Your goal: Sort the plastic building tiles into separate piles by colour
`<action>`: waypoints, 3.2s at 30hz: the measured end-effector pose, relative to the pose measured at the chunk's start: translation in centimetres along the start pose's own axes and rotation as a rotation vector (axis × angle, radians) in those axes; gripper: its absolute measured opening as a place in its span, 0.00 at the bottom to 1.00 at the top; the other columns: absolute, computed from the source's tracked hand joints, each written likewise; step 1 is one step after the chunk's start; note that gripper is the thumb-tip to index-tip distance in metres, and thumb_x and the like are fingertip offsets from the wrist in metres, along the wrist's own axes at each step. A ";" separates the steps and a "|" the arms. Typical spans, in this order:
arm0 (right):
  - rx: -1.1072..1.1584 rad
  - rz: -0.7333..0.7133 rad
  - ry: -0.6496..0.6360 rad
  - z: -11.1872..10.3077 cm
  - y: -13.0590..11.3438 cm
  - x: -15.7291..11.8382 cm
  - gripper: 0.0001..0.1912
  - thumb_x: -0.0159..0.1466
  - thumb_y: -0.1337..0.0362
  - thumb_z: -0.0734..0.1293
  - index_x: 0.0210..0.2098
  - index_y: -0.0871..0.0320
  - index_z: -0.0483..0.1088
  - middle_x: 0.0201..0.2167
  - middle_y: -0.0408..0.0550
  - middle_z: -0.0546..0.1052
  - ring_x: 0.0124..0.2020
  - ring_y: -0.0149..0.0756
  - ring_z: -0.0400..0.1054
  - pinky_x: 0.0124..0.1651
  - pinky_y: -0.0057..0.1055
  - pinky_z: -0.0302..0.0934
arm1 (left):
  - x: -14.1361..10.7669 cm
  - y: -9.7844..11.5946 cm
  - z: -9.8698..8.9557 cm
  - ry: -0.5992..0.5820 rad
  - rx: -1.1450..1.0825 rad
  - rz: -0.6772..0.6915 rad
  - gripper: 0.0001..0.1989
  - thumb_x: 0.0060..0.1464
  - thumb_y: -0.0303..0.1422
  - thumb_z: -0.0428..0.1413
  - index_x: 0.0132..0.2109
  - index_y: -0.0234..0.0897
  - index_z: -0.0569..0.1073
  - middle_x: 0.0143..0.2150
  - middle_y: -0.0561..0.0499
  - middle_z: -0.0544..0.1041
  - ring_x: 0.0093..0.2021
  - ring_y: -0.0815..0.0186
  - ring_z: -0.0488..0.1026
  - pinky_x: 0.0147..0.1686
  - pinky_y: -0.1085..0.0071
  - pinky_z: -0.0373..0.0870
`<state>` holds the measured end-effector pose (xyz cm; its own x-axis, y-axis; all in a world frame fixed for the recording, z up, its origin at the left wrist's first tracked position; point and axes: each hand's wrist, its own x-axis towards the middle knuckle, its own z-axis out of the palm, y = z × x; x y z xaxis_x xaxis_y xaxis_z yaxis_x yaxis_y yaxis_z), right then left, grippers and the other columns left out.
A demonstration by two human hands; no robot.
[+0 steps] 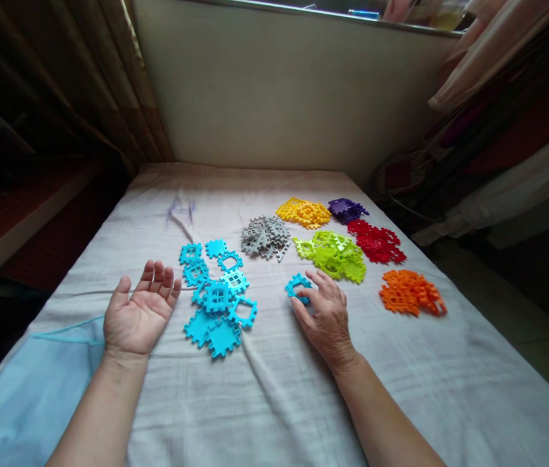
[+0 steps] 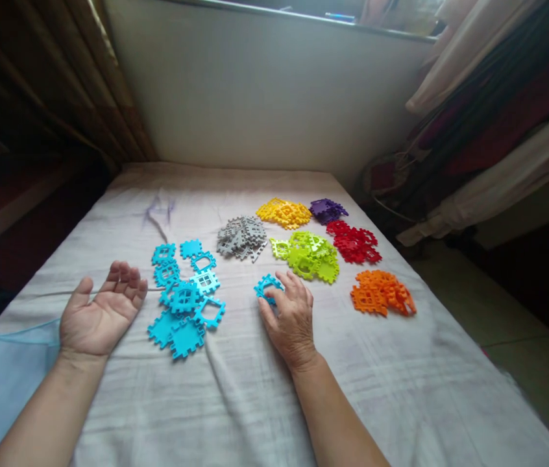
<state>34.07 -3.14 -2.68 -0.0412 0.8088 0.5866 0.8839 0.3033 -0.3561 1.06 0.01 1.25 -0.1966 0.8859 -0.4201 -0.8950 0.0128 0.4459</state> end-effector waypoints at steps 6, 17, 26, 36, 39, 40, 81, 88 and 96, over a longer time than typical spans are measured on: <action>-0.033 0.002 -0.007 0.1 0.4 0.0 0.04 0.64 0.61 0.68 0.35 0.53 0.75 0.55 0.52 0.75 0.62 0.49 0.62 0.62 0.49 0.53 | 0.1 0.0 -0.2 -0.022 0.016 -0.012 0.18 0.64 0.42 0.44 0.51 0.42 0.73 0.41 0.48 0.82 0.44 0.61 0.80 0.46 0.60 0.77; 0.173 -0.257 -0.133 0.2 -5.7 -0.8 0.12 0.64 0.63 0.66 0.47 0.51 0.75 0.59 0.51 0.72 0.66 0.48 0.57 0.64 0.47 0.54 | 0.0 -0.1 -0.2 -0.044 0.017 0.000 0.17 0.64 0.42 0.45 0.50 0.41 0.73 0.42 0.49 0.82 0.45 0.61 0.80 0.45 0.60 0.77; 0.129 -0.250 -0.247 1.2 -6.2 -1.2 0.07 0.64 0.65 0.67 0.41 0.51 0.75 0.60 0.50 0.71 0.67 0.49 0.56 0.64 0.48 0.52 | 0.3 0.0 -0.5 -0.054 0.024 -0.008 0.17 0.63 0.42 0.46 0.51 0.42 0.73 0.43 0.49 0.82 0.45 0.61 0.80 0.46 0.60 0.77; 0.124 -0.270 -0.142 0.4 -5.9 -0.8 0.05 0.66 0.64 0.65 0.40 0.53 0.72 0.60 0.51 0.73 0.67 0.45 0.56 0.66 0.46 0.50 | 0.3 0.1 -0.4 -0.050 0.036 0.003 0.16 0.63 0.42 0.47 0.51 0.42 0.73 0.42 0.49 0.82 0.45 0.61 0.79 0.46 0.60 0.76; 0.031 -0.193 -0.065 -0.6 -4.3 -0.7 0.04 0.66 0.64 0.66 0.39 0.53 0.72 0.59 0.51 0.73 0.68 0.47 0.56 0.67 0.47 0.49 | 0.4 0.1 -0.6 -0.056 0.043 0.005 0.16 0.63 0.41 0.47 0.51 0.43 0.73 0.43 0.49 0.82 0.46 0.60 0.79 0.47 0.59 0.76; -0.007 -0.158 -0.043 -0.9 -3.6 -0.6 0.03 0.65 0.63 0.67 0.39 0.52 0.73 0.59 0.51 0.73 0.68 0.48 0.56 0.66 0.48 0.49 | 0.4 0.1 -0.6 -0.055 0.045 0.006 0.16 0.63 0.41 0.47 0.51 0.43 0.73 0.44 0.49 0.82 0.46 0.60 0.79 0.47 0.58 0.76; 0.327 -0.405 -0.290 2.1 -9.2 -1.3 0.10 0.67 0.61 0.66 0.47 0.54 0.73 0.50 0.51 0.78 0.50 0.41 0.70 0.51 0.38 0.65 | -0.1 0.0 0.5 0.003 -0.038 -0.012 0.18 0.65 0.41 0.42 0.51 0.38 0.72 0.40 0.47 0.83 0.41 0.59 0.81 0.40 0.57 0.79; 0.403 -0.259 -0.094 0.7 -7.8 -0.5 0.09 0.69 0.66 0.63 0.46 0.55 0.74 0.37 0.49 0.80 0.38 0.36 0.73 0.42 0.33 0.67 | 0.0 0.1 0.5 0.013 -0.046 -0.010 0.18 0.64 0.40 0.43 0.51 0.39 0.71 0.40 0.47 0.83 0.41 0.59 0.81 0.40 0.58 0.79; 0.288 -0.004 0.087 -0.3 -2.5 1.0 0.10 0.67 0.64 0.64 0.46 0.57 0.73 0.31 0.46 0.80 0.28 0.33 0.73 0.36 0.30 0.68 | -0.2 0.0 0.9 0.029 -0.027 0.006 0.18 0.65 0.40 0.42 0.50 0.38 0.71 0.39 0.48 0.83 0.40 0.59 0.81 0.38 0.58 0.79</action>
<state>31.99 -3.25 -1.05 0.0066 0.7652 0.6437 0.7144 0.4468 -0.5385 1.45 0.22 2.05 -0.2133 0.8724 -0.4399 -0.9040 -0.0054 0.4275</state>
